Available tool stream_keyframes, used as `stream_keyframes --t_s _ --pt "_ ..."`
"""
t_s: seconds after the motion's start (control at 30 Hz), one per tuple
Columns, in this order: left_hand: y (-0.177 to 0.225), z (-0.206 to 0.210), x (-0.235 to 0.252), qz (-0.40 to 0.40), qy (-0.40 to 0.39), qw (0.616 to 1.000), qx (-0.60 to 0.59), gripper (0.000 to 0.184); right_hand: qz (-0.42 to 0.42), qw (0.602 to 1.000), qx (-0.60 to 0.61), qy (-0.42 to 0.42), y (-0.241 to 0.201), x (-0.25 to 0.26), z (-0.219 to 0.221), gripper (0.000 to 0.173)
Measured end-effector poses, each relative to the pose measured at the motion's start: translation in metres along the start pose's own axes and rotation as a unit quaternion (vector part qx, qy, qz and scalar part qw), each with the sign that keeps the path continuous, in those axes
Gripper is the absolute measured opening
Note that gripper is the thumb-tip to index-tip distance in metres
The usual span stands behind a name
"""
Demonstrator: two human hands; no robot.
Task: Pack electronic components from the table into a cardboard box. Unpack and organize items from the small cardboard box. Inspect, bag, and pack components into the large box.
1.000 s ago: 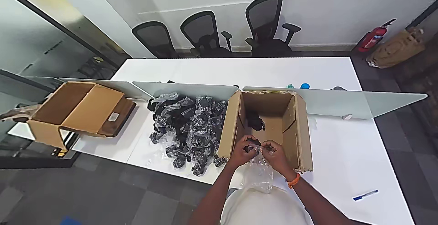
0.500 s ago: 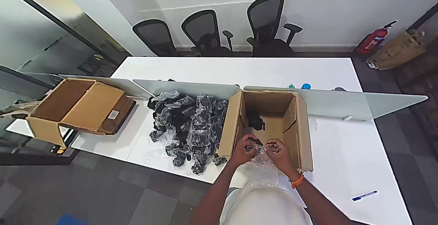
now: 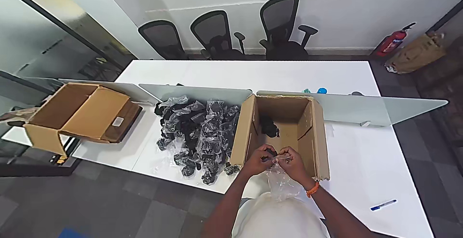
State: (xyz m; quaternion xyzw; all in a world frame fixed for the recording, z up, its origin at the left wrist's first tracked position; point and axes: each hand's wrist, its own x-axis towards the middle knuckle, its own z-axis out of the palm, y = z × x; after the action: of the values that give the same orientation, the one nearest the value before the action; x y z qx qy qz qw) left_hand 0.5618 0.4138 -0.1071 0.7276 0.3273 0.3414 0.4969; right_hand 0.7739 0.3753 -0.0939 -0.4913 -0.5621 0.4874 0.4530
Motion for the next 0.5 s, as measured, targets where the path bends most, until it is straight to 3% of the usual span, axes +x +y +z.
stream_keyframes --t_s 0.2,0.5 --pt "-0.0014 0.0004 -0.0014 -0.005 0.037 0.999 0.000 0.020 0.001 0.999 0.052 0.008 -0.0023 -0.0002 -0.0029 0.040" --pt "0.0011 -0.0004 0.0009 -0.053 0.017 0.998 0.008 0.021 0.042 0.997 0.063 0.027 -0.0009 0.0049 -0.0083 0.028"
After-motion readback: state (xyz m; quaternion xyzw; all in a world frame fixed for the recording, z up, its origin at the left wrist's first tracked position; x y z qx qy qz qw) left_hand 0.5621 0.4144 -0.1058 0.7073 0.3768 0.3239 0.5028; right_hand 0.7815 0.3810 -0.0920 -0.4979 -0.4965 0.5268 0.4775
